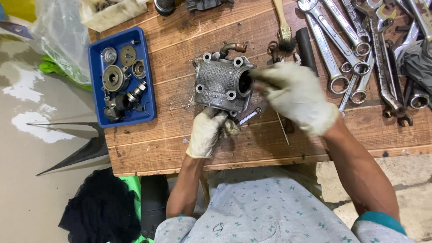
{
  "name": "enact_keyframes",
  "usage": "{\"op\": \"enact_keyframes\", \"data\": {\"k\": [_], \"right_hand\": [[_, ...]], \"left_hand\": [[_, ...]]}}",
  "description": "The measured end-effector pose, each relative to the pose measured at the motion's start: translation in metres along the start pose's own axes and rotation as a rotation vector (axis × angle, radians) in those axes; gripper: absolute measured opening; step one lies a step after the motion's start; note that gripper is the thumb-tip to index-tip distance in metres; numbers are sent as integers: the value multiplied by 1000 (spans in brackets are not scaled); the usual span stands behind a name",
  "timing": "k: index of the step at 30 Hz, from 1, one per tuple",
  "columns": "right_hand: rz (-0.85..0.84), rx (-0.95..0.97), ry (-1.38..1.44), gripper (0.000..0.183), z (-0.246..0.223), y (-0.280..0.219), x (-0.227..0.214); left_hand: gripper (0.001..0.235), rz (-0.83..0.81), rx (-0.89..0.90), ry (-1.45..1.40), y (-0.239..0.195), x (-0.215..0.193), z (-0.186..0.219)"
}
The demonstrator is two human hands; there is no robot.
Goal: A person uses a small tool to pry and extract components from a motorcycle engine cylinder head on a workbench.
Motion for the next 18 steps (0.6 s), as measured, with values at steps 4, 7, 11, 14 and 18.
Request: {"op": "enact_keyframes", "data": {"k": [4,7,11,14,18], "right_hand": [[157,77,-42,21,31,-34,-19],[202,-13,-34,36,38,-58,-21],[71,342,-425,34,58,-70,-2],[-9,413,-578,30,62,-69,10],[-11,387,-669,32,74,-64,26]], "left_hand": [[35,27,66,94,-27,-21,21],[31,-115,617,306,-36,-49,42],[57,164,990,918,-22,-64,73],[66,214,1125,1258,8,-58,86],[106,-318,1080,1161,23,-36,109]]}}
Point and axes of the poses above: each hand's wrist, its own y-axis towards the middle knuckle, its own x-axis out of the palm, z = x × y, the point moved 4 cm from there along y, towards the middle knuckle, and after that the axes turned 11 degrees about -z, right-handed, at the moved point
